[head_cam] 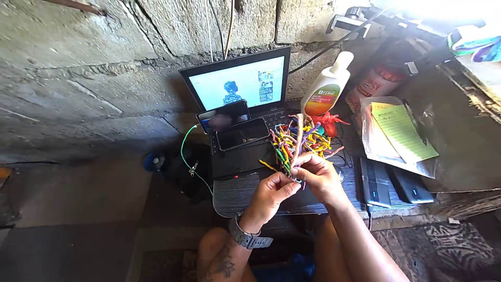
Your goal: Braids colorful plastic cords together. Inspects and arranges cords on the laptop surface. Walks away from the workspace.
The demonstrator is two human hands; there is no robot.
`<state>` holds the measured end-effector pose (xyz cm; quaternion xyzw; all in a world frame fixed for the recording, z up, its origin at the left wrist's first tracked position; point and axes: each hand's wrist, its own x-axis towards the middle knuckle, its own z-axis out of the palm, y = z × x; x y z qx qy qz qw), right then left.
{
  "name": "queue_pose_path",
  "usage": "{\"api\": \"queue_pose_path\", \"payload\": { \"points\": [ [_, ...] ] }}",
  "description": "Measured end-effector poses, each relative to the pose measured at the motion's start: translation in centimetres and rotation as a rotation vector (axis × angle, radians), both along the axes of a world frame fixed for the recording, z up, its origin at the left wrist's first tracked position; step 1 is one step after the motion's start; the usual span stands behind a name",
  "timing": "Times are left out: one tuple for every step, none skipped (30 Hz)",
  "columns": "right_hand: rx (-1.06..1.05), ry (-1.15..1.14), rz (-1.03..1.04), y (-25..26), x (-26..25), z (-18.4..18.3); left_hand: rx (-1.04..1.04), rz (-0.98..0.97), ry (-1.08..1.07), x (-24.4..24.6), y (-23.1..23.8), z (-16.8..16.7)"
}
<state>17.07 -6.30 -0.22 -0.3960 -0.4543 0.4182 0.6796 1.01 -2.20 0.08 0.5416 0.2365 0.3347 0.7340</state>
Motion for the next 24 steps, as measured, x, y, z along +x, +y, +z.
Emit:
{"api": "queue_pose_path", "payload": {
  "points": [
    [-0.028,-0.099,-0.080,0.0,-0.3,0.0,0.171,0.085,0.101,0.1,-0.1,-0.2],
    [-0.069,-0.209,-0.163,0.0,-0.6,0.0,0.354,0.171,0.220,0.2,-0.2,-0.3],
    [-0.107,-0.297,-0.231,0.0,-0.7,-0.1,0.491,0.237,0.313,0.4,-0.3,-0.3],
    [-0.137,-0.349,-0.279,0.0,-0.9,-0.1,0.551,0.272,0.360,0.5,-0.4,-0.4],
    [-0.156,-0.368,-0.307,0.1,-0.9,-0.1,0.544,0.283,0.365,0.6,-0.4,-0.5],
    [-0.158,-0.347,-0.314,0.1,-0.9,-0.1,0.487,0.275,0.340,0.7,-0.5,-0.5],
    [-0.142,-0.280,-0.298,0.1,-0.8,0.0,0.401,0.256,0.301,0.8,-0.5,-0.4],
    [-0.099,-0.181,-0.263,0.2,-0.5,-0.1,0.305,0.232,0.262,0.8,-0.3,-0.1],
    [-0.040,-0.076,-0.215,0.2,-0.2,-0.2,0.212,0.210,0.231,0.7,-0.2,0.3],
    [0.015,0.012,-0.167,0.2,0.0,-0.4,0.128,0.186,0.199,0.5,0.0,0.6],
    [0.060,0.084,-0.132,0.3,0.2,-0.4,0.047,0.163,0.157,0.4,0.1,0.8],
    [0.084,0.144,-0.110,0.4,0.3,-0.4,-0.030,0.133,0.115,0.2,0.2,0.9],
    [0.087,0.197,-0.105,0.4,0.3,-0.5,-0.097,0.109,0.080,0.2,0.3,1.0],
    [0.070,0.231,-0.110,0.4,0.2,-0.6,-0.148,0.090,0.056,0.1,0.2,1.1],
    [0.051,0.258,-0.125,0.5,0.2,-0.6,-0.186,0.076,0.041,0.1,0.2,1.1],
    [0.038,0.289,-0.143,0.7,0.1,-0.6,-0.213,0.069,0.034,0.1,0.2,1.1],
    [0.032,0.317,-0.161,0.7,0.0,-0.6,-0.241,0.067,0.031,0.0,0.1,1.2],
    [0.026,0.346,-0.183,0.7,0.0,-0.6,-0.266,0.067,0.028,-0.1,0.1,1.2],
    [0.018,0.364,-0.203,0.8,0.1,-0.5,-0.289,0.066,0.022,-0.1,0.2,1.3],
    [0.001,0.365,-0.219,0.8,0.3,-0.4,-0.312,0.055,0.011,-0.2,0.4,1.4],
    [-0.033,0.340,-0.219,0.8,0.4,-0.3,-0.336,0.030,-0.001,-0.3,0.5,1.4],
    [-0.082,0.282,-0.197,0.8,0.6,-0.3,-0.359,-0.008,-0.012,-0.5,0.6,1.3],
    [-0.133,0.191,-0.142,0.6,0.8,-0.3,-0.378,-0.055,-0.020,-0.6,0.5,1.3],
    [-0.172,0.094,-0.055,0.4,1.0,-0.3,-0.387,-0.109,-0.030,-0.7,0.5,1.3]
  ]
}}
